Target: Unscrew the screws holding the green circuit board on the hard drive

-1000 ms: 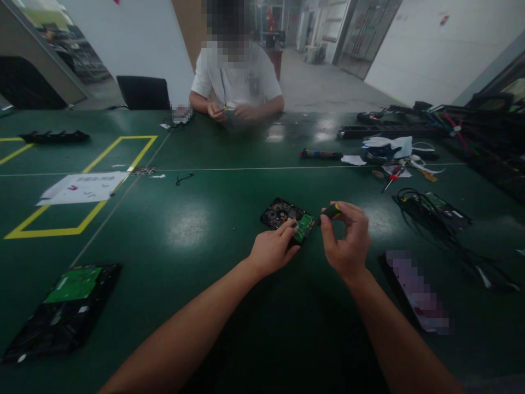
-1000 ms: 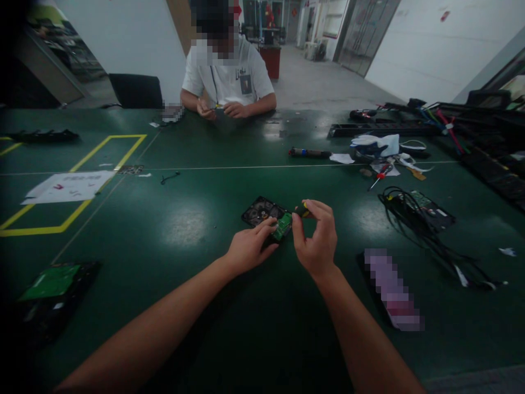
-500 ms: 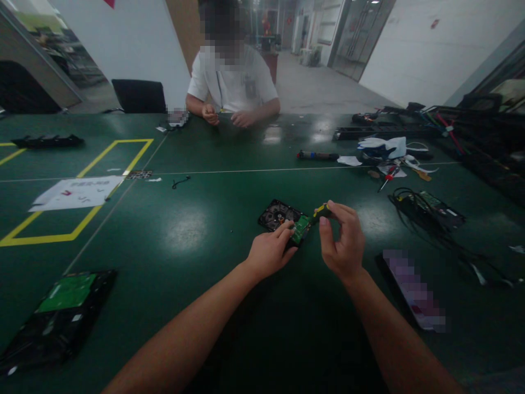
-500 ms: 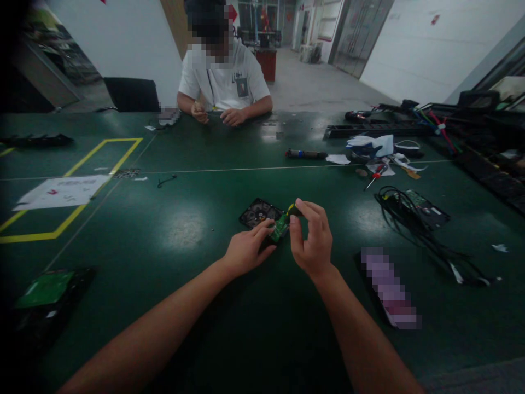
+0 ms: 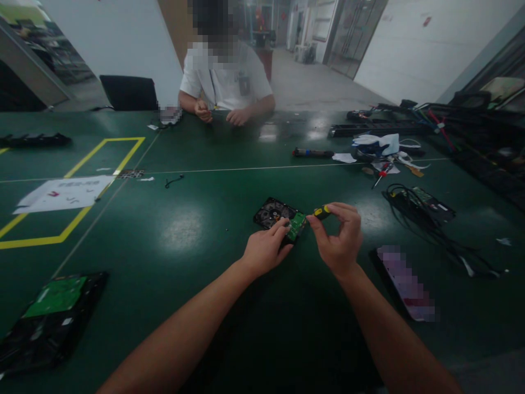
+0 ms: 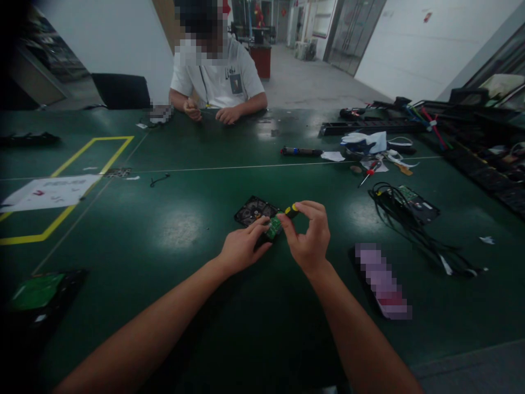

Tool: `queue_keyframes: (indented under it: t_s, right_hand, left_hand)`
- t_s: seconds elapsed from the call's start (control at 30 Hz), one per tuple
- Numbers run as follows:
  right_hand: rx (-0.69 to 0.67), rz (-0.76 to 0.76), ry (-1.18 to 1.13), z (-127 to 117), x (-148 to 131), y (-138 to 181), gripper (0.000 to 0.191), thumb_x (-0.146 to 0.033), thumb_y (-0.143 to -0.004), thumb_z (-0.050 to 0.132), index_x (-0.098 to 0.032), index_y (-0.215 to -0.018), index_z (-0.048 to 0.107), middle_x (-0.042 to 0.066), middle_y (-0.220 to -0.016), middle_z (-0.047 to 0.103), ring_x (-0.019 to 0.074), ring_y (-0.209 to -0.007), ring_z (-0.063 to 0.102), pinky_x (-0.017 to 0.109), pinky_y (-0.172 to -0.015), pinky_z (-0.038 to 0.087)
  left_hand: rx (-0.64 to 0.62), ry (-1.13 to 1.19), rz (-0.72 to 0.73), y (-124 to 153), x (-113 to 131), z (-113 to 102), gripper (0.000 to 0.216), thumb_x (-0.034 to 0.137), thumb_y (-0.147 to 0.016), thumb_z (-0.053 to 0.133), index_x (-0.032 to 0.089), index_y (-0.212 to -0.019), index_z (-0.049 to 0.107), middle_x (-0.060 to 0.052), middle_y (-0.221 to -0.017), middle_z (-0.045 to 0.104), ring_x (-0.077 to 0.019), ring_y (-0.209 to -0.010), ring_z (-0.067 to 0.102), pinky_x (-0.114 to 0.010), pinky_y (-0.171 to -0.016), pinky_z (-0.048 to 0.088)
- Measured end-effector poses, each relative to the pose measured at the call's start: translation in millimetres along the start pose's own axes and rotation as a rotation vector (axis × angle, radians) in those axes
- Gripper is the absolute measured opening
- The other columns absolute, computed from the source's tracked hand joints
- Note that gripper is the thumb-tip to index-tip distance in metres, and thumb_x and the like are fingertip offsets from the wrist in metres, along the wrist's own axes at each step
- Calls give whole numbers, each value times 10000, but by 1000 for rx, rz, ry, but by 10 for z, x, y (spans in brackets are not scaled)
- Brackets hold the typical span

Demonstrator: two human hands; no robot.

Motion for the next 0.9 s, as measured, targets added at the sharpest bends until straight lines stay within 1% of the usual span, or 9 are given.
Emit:
queue_keyframes:
  t_s: [0.1,0.2,0.3,0.4,0.5,0.6,0.73,0.8,0.9]
  right_hand:
    - [-3,-24,53,-25,-65,-42,485,-241,-819,847,-275,-1214,567,42,-1074,651,229,-989,663,434,-854,605]
    - [-24,-31,63,-2,-96,-51,440,-224,-854,803,-286,-1230,583,44,-1073,659,231,-990,659,434,-858,602]
    - [-71,-23,-4,70,-83,-20,419,-175,-925,692,-285,-1311,572,70,-1170,687,243,-1071,682,460,-907,612]
    - [-146,19,-83,169,-31,26,450,-144,-987,567,-288,-1410,514,82,-1298,683,237,-1124,707,481,-959,617]
    - [-203,59,-108,226,6,49,466,-146,-1011,517,-287,-1454,478,84,-1370,660,228,-1126,715,473,-970,620]
    - [-159,52,-51,162,-11,14,427,-167,-988,590,-279,-1395,527,83,-1291,673,235,-1110,695,455,-939,620]
    - [-60,20,38,36,-54,-41,442,-210,-894,762,-270,-1282,560,62,-1114,647,215,-960,654,395,-791,615]
    - [-50,9,50,19,-62,-50,472,-233,-864,802,-269,-1263,553,54,-1083,632,209,-931,632,377,-750,604]
    - [-55,1,52,24,-63,-47,469,-234,-858,811,-265,-1250,556,51,-1081,637,207,-940,637,364,-739,603]
  left_hand:
    - [6,-1,0,0,-1,-1,441,456,-1006,551,267,-1401,501,-58,-1637,440,-263,-1146,717,-409,-882,616]
    - [2,-4,-3,1,-6,0,441,460,-1002,558,268,-1396,509,-56,-1640,437,-264,-1143,718,-409,-876,618]
    - [1,-8,-9,1,-10,-5,426,460,-1005,552,268,-1384,521,-51,-1643,434,-264,-1131,722,-408,-870,621]
    - [-9,-9,-13,-1,-11,5,425,465,-1005,552,270,-1381,525,-50,-1643,432,-264,-1116,726,-411,-868,622]
    - [-11,-16,-18,-4,-19,16,423,464,-1009,542,258,-1378,529,-51,-1646,430,-263,-1110,730,-412,-874,622]
    - [-8,-19,-11,-4,-15,22,424,454,-1012,539,257,-1387,526,-54,-1644,433,-260,-1137,722,-401,-890,616]
    - [11,-16,9,4,5,4,440,450,-1009,548,257,-1403,512,-48,-1645,431,-256,-1149,718,-395,-882,616]
    - [20,-17,12,7,10,-8,435,450,-1014,537,249,-1400,512,-46,-1643,436,-253,-1135,723,-395,-867,619]
    - [27,-20,16,8,15,-14,427,453,-1021,524,242,-1392,516,-42,-1642,437,-252,-1138,720,-398,-866,619]
Point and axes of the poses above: each hand's wrist, its own y-axis away from the middle knuckle, its own z-axis out of the palm, x = y × z, the point moved 10 cm from there along -y, towards the middle knuckle
